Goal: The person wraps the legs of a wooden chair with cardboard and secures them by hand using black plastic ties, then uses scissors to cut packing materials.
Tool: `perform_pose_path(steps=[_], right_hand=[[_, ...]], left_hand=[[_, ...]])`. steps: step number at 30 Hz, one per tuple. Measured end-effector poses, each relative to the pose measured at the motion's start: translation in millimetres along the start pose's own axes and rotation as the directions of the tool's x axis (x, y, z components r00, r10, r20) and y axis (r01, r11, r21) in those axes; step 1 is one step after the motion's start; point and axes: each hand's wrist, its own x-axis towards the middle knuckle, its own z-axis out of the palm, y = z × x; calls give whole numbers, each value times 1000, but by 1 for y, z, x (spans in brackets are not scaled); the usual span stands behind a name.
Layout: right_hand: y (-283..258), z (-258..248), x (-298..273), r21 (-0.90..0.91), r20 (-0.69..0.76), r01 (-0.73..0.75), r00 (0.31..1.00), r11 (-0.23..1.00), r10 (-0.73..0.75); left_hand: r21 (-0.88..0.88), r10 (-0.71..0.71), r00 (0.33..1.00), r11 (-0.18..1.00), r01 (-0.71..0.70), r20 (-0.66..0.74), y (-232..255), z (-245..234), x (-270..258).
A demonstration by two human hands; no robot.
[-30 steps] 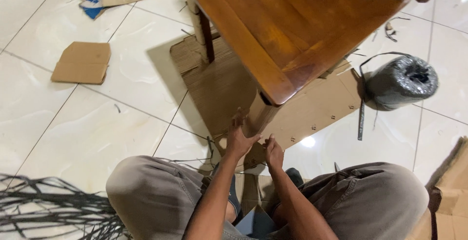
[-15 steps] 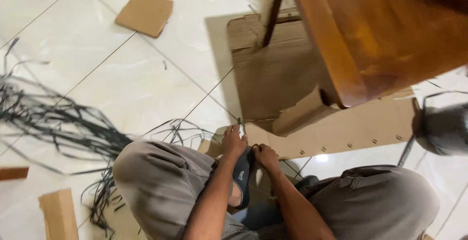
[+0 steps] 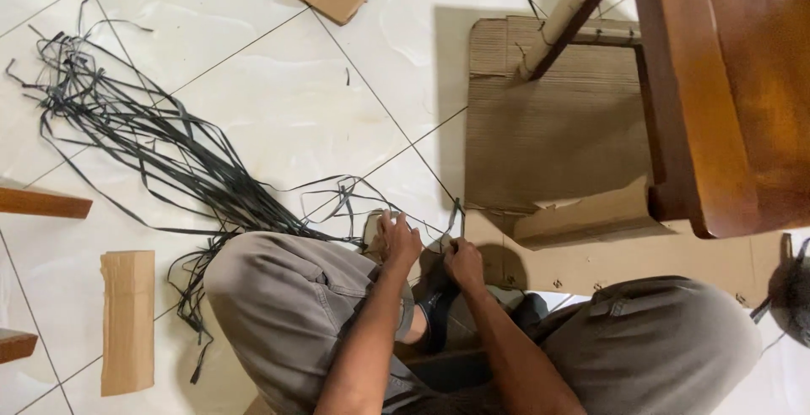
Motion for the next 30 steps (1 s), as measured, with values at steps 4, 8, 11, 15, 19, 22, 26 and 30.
perform_pose_path(steps=[4, 8, 11, 15, 19, 22, 26, 30], right_hand=[[5, -3, 6, -27, 16, -57, 998, 998, 58], [12, 0, 9, -42, 15, -78, 997, 996, 79], [8, -3, 6, 16, -3, -70, 998, 997, 70], [0, -6, 2, 44, -20, -85, 996, 995, 86], [-11, -15, 2, 2, -51, -81, 995, 997, 81], [-29, -25, -7, 8, -81, -84, 993, 996, 84], [-26, -31, -2, 117, -90, -118, 988, 986, 129], [-49, -42, -5, 195, -89, -128, 985, 972, 147]], left_hand=[[250, -123, 992, 962, 111, 32, -32, 15, 21], [47, -162, 983, 986, 158, 83, -8, -15, 3], [29, -183, 980, 983, 181, 76, -30, 6, 16], [68, -30, 979, 997, 45, -202, -13, -11, 9], [-195, -212, 920, 969, 154, -329, -14, -6, 25], [-443, -350, 862, 881, 169, -367, -16, -4, 34], [-869, -440, 863, 494, 2, -248, 5, -21, 18], [-912, -401, 898, 410, -2, -182, 16, -22, 22]])
